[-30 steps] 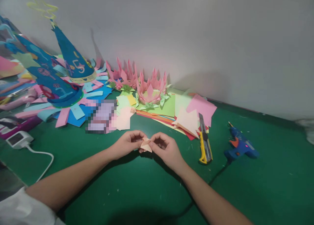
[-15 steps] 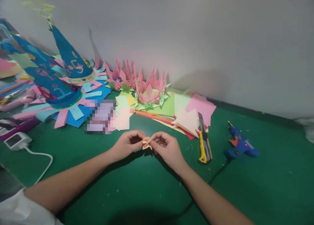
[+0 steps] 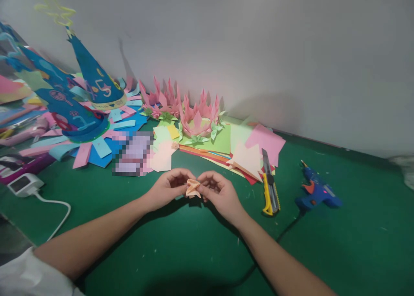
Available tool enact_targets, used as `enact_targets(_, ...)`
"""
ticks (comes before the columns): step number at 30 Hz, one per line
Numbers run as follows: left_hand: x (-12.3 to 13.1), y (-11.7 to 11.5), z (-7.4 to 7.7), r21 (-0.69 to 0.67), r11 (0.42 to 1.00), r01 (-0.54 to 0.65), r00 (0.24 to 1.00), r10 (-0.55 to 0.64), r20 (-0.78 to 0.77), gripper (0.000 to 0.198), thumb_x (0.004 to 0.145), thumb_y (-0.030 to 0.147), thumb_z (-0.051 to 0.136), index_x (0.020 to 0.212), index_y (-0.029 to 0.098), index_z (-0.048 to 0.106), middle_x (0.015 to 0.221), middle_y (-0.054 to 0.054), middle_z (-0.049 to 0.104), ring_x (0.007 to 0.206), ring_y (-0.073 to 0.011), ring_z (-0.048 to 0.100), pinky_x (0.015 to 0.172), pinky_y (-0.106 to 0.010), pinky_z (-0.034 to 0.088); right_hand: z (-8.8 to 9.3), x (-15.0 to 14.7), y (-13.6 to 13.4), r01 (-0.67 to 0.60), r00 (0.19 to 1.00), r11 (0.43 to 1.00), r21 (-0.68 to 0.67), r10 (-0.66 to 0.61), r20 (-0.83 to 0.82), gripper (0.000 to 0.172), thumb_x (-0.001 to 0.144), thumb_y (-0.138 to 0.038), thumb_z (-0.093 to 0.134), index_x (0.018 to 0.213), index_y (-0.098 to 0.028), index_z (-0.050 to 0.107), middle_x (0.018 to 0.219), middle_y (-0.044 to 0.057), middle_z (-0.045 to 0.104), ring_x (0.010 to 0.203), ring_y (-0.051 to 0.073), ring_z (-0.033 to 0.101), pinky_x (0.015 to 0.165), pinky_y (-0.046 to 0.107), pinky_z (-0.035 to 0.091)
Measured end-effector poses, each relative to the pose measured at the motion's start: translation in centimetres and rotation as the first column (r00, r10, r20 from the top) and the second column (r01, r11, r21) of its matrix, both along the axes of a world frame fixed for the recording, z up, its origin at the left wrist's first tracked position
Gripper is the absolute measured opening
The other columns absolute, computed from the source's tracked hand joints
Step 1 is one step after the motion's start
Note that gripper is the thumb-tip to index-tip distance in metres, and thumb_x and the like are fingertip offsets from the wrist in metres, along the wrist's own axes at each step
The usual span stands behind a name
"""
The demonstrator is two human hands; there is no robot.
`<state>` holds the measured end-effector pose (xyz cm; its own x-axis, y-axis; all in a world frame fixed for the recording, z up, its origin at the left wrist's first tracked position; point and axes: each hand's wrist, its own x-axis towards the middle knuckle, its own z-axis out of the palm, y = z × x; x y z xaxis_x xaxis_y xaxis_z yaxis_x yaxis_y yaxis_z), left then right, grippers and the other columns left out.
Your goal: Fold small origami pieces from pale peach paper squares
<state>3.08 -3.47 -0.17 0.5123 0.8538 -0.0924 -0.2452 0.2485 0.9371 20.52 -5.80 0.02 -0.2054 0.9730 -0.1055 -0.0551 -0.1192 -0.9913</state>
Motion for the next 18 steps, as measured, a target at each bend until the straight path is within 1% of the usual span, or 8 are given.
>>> enact_targets(2,-0.07,-0.05,-0.01,-0.015,1.0,0.022,1.0,-0.022,-0.001,0.029,0.067,0.033,0.073,0.083,0.011,0.06,0.066,-0.001,0.062,0.056,-0.0072,0.055,0.056,-0.02,0.044,-0.13,0.04,-0.01,-0.014,1.0,1.0,0.012,0.015,-0.008,0.026,0.07,-0.037,0.072,0.082,-0.018,0.059,0.069,0.0,0.062,0.056,0.009,0.053,0.048,0.02,0.044)
enact_targets(5,-0.1,-0.08,0.03,-0.019,0.999,0.037,0.999,-0.038,-0.027,0.027,0.067,0.032,0.074,0.078,0.011,0.061,0.066,-0.001,0.061,0.058,-0.0078,0.055,0.059,-0.021,0.044,-0.19,0.11,-0.05,-0.036,0.999,0.999,0.015,0.036,-0.001,0.023,0.073,-0.036,0.071,0.08,-0.018,0.059,0.068,-0.001,0.06,0.055,0.009,0.051,0.049,0.02,0.043)
enact_targets(8,-0.15,-0.08,0.1,0.04,0.998,0.045,0.995,-0.041,-0.087,0.025,0.067,0.031,0.073,0.076,0.01,0.063,0.067,-0.001,0.061,0.062,-0.0095,0.057,0.062,-0.023,0.046,0.01,0.11,-0.1,-0.045,0.999,0.999,0.007,0.045,0.009,0.023,0.073,-0.036,0.071,0.08,-0.018,0.058,0.067,-0.002,0.059,0.055,0.008,0.051,0.049,0.021,0.043)
enact_targets(10,-0.21,-0.07,0.07,0.095,0.994,0.047,0.991,-0.034,-0.129,0.023,0.068,0.03,0.071,0.077,0.01,0.064,0.071,-0.003,0.062,0.064,-0.0103,0.058,0.063,-0.024,0.047,0.17,0.08,-0.1,-0.053,0.999,0.999,-0.001,0.053,0.011,0.023,0.072,-0.036,0.071,0.081,-0.018,0.058,0.066,-0.002,0.058,0.054,0.008,0.051,0.05,0.021,0.043)
enact_targets(12,-0.26,-0.06,-0.04,0.116,0.992,0.055,0.988,-0.036,-0.153,0.021,0.071,0.029,0.069,0.079,0.01,0.065,0.074,-0.004,0.062,0.065,-0.0107,0.059,0.065,-0.024,0.048,0.26,0.07,-0.06,-0.057,0.998,0.998,-0.007,0.057,0.009,0.024,0.073,-0.037,0.07,0.081,-0.018,0.058,0.066,-0.002,0.059,0.054,0.008,0.051,0.051,0.021,0.043)
enact_targets(14,-0.28,-0.06,-0.17,0.085,0.994,0.063,0.989,-0.051,-0.138,0.021,0.073,0.029,0.067,0.083,0.011,0.063,0.074,-0.003,0.063,0.065,-0.0106,0.06,0.066,-0.024,0.048,0.22,0.1,0.01,-0.054,0.999,0.999,-0.008,0.054,0.003,0.024,0.073,-0.037,0.07,0.082,-0.018,0.058,0.066,-0.002,0.059,0.055,0.008,0.051,0.052,0.022,0.043)
enact_targets(16,-0.24,-0.06,-0.23,0.05,0.997,0.06,0.995,-0.055,-0.089,0.023,0.073,0.029,0.067,0.087,0.012,0.06,0.072,-0.002,0.063,0.064,-0.0104,0.061,0.065,-0.024,0.048,0.08,0.17,0.06,-0.048,0.999,0.999,-0.012,0.048,-0.005,0.024,0.073,-0.036,0.07,0.082,-0.018,0.057,0.066,-0.002,0.058,0.054,0.008,0.051,0.052,0.022,0.043)
enact_targets(18,-0.18,-0.04,-0.18,0.04,0.998,0.054,0.997,-0.052,-0.056,0.024,0.073,0.03,0.068,0.086,0.013,0.058,0.071,-0.001,0.063,0.064,-0.0104,0.06,0.065,-0.024,0.047,-0.06,0.24,0.08,-0.047,0.999,0.999,-0.02,0.047,-0.013,0.024,0.073,-0.036,0.07,0.082,-0.018,0.057,0.066,-0.002,0.058,0.053,0.008,0.051,0.052,0.022,0.042)
